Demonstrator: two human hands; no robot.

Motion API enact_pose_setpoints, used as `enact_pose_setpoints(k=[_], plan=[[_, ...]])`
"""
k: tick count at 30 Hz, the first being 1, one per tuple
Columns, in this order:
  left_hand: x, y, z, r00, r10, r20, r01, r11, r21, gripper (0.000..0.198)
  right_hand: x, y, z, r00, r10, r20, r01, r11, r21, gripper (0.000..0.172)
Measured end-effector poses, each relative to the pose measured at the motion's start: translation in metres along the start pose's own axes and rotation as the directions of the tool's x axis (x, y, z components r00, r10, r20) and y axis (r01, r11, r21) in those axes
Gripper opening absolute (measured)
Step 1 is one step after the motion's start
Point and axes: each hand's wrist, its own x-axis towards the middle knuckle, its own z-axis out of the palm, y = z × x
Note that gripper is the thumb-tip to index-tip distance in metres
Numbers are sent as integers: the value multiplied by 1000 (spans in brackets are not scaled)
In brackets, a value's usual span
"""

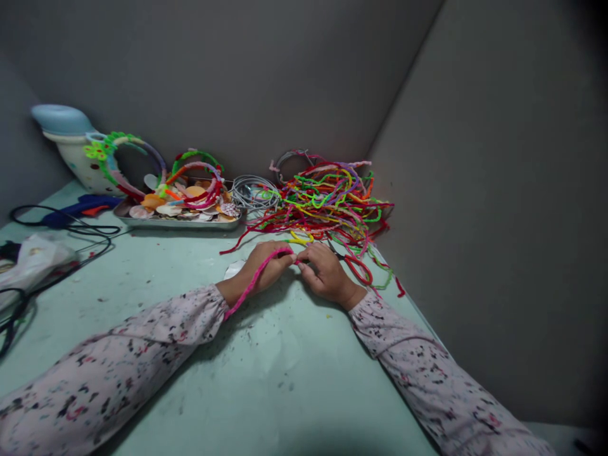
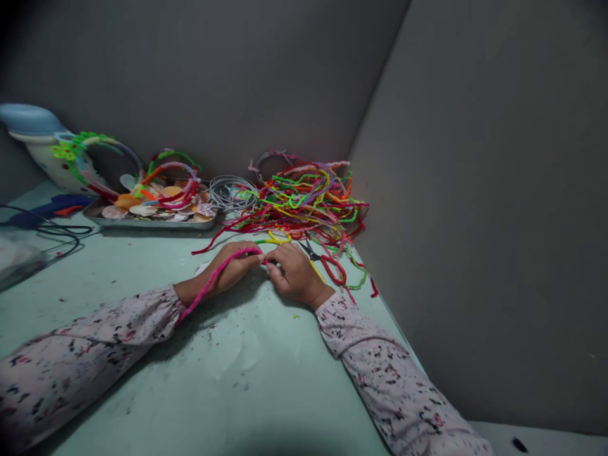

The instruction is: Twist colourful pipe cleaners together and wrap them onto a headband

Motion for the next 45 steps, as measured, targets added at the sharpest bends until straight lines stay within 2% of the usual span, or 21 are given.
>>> enact_pose_setpoints(k=[29,36,40,45], plan=[[-2,-5,4,1000,-6,-14,6,1000,-12,20,1,-3,-1,1000,-12,4,12,1000,-19,12],[-6,-9,10,996,60,-73,-54,996,75,23,4,-6,-1,999,25,34,-24,1000,-9,10],[-7,-7,11,991,44,-124,-26,989,146,23,7,-7,-1,998,43,48,-42,999,-27,12],[-8,-4,10,988,43,-148,-21,988,152,21,8,-7,-1,993,71,96,-68,997,-29,14]])
